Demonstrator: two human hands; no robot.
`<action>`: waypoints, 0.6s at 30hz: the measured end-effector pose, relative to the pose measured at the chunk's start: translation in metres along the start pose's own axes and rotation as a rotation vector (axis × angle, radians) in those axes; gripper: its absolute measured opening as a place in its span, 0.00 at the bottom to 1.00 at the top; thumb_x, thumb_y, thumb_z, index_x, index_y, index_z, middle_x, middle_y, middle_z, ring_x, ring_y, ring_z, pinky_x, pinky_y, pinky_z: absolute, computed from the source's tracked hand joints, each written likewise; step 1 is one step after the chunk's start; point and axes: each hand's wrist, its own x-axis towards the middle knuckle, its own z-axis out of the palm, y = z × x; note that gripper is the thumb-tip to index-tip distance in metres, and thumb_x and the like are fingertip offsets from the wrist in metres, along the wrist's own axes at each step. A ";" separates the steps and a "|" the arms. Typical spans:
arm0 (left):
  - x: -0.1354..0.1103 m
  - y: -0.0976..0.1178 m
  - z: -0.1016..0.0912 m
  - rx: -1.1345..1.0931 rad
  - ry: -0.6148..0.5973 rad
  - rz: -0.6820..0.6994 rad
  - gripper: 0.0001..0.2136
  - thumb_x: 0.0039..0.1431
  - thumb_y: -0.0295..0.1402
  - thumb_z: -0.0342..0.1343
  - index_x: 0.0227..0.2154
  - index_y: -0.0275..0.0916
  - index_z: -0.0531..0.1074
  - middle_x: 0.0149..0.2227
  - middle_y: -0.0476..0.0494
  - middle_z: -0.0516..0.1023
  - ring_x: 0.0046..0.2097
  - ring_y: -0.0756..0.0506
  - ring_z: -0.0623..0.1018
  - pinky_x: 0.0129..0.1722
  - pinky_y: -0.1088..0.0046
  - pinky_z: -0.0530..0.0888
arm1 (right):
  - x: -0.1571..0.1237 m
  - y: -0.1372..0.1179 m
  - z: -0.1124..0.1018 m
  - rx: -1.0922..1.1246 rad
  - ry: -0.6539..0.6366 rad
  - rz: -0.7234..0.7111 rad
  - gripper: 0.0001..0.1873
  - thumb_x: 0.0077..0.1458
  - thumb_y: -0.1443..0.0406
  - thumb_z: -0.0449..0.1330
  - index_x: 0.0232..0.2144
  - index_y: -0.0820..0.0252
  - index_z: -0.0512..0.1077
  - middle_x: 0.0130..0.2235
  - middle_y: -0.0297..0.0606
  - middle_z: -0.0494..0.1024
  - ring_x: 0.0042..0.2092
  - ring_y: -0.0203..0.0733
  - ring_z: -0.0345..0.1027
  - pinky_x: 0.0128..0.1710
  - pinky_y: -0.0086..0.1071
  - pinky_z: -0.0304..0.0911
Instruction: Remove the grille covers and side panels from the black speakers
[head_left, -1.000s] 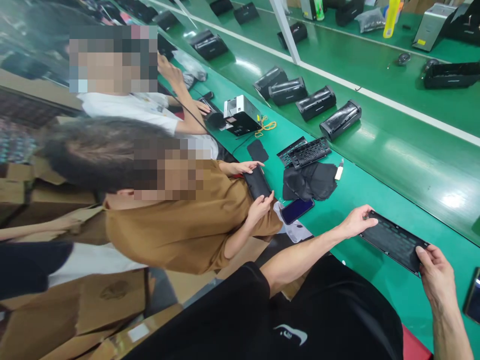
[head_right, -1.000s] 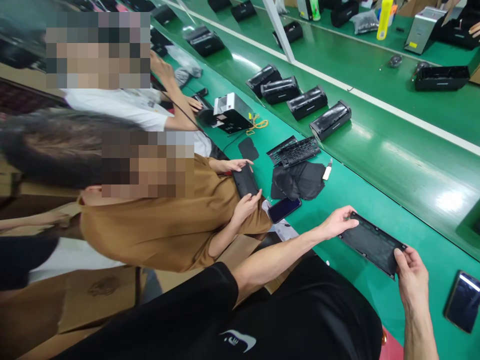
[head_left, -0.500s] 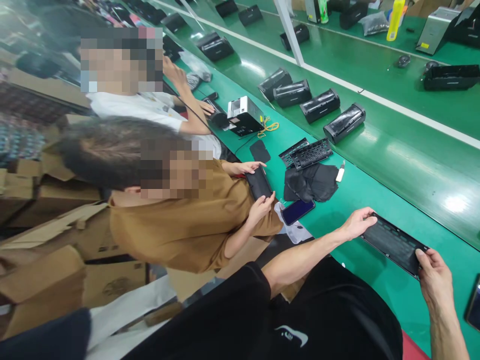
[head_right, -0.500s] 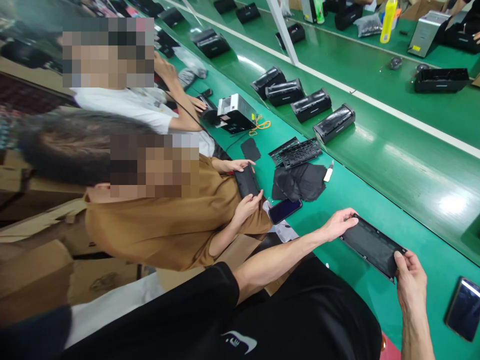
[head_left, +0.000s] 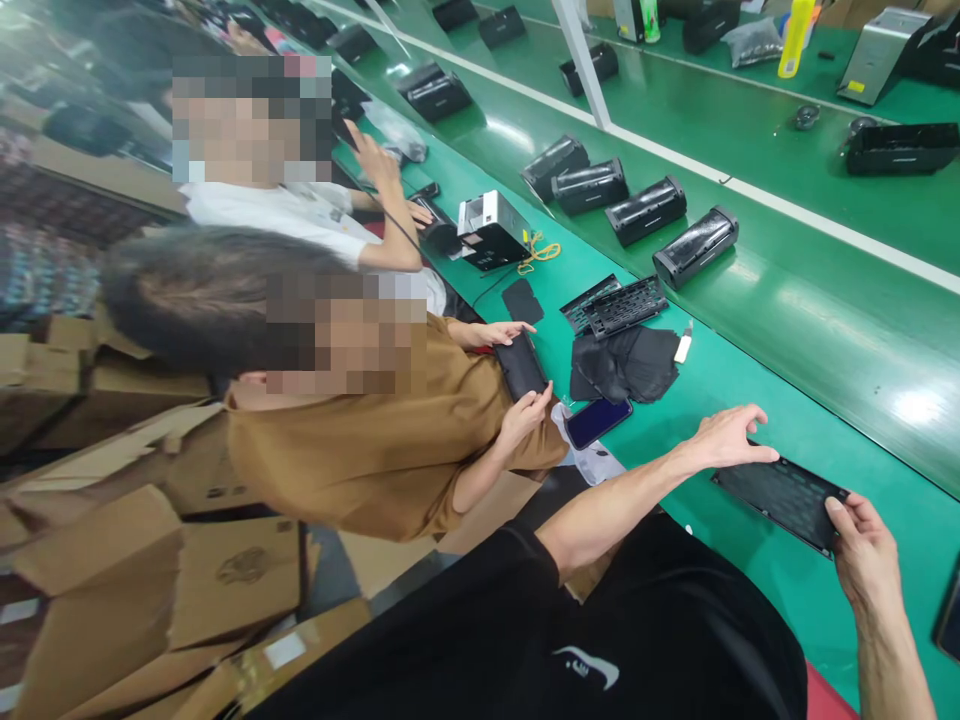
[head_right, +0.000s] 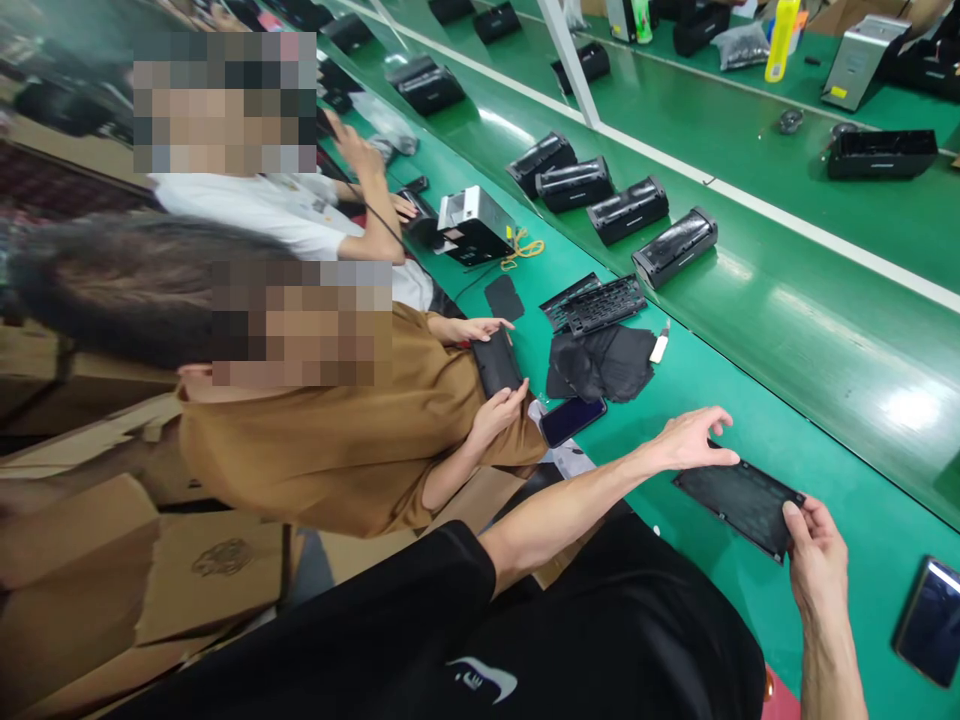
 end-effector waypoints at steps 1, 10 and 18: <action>0.002 0.002 -0.001 0.034 -0.024 0.036 0.27 0.54 0.56 0.65 0.53 0.50 0.72 0.51 0.51 0.80 0.52 0.43 0.78 0.49 0.68 0.70 | -0.001 0.000 0.001 0.002 -0.007 0.003 0.31 0.33 0.51 0.81 0.35 0.55 0.72 0.29 0.28 0.77 0.27 0.36 0.67 0.26 0.27 0.65; 0.016 -0.004 0.019 0.061 0.086 0.201 0.11 0.57 0.47 0.66 0.31 0.46 0.80 0.38 0.47 0.83 0.41 0.42 0.79 0.41 0.69 0.68 | 0.000 -0.001 0.000 0.032 -0.017 0.032 0.31 0.34 0.52 0.82 0.36 0.55 0.72 0.30 0.29 0.77 0.27 0.36 0.67 0.25 0.27 0.63; 0.015 -0.023 -0.003 -0.508 -0.125 0.184 0.21 0.48 0.41 0.74 0.44 0.40 0.80 0.45 0.45 0.82 0.47 0.45 0.79 0.48 0.71 0.72 | 0.000 -0.011 -0.007 0.076 -0.024 0.038 0.31 0.33 0.53 0.83 0.35 0.55 0.73 0.33 0.30 0.78 0.30 0.36 0.70 0.30 0.28 0.68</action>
